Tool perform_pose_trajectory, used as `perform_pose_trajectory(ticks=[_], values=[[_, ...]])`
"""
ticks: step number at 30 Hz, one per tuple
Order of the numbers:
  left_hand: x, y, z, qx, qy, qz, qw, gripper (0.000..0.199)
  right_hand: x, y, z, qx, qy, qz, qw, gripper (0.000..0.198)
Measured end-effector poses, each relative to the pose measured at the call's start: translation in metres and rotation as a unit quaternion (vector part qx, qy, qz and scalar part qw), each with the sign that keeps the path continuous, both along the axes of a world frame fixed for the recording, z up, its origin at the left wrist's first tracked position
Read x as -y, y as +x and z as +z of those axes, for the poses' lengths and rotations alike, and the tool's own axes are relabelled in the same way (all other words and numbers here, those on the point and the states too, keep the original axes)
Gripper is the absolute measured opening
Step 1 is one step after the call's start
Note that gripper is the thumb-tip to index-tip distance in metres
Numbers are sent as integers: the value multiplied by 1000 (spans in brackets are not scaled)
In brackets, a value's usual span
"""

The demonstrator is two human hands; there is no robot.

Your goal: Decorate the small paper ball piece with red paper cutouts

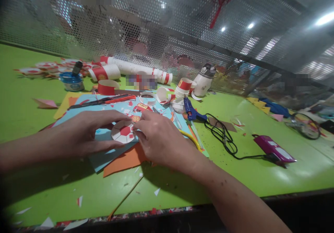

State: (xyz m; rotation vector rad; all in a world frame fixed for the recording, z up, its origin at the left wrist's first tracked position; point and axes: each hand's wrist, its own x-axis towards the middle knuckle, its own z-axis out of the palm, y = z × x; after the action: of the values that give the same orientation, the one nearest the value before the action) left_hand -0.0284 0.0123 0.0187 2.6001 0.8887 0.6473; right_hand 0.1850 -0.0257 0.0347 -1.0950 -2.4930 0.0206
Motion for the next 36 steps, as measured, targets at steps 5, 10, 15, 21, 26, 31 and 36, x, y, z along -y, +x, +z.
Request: perform_pose_trajectory(ticks=[5,10,15,21,26,31,36], values=[[-2,-2,-1,-9,0,-4,1000,31,-2,-1,0,-22,20,3,1000,18],[-1,-1,0,-8,-9,-3,1000,34,-1,-1,1,-40,27,-24,999,7],[1,0,2,-2,-20,-11,1000,29,-1,-5,0,-56,-27,-59,996,6],[1,-1,1,-7,-17,-27,999,26,-4,-9,1,-80,-93,-96,988,9],[0,-1,-1,-6,-2,-39,999,23,-3,-11,3,-79,-126,-114,982,10],[0,0,-3,13,-2,-51,999,22,-2,-12,2,-97,-148,-124,976,8],[1,1,-1,14,-4,-52,999,23,-2,-12,2,-105,-164,-125,973,7]])
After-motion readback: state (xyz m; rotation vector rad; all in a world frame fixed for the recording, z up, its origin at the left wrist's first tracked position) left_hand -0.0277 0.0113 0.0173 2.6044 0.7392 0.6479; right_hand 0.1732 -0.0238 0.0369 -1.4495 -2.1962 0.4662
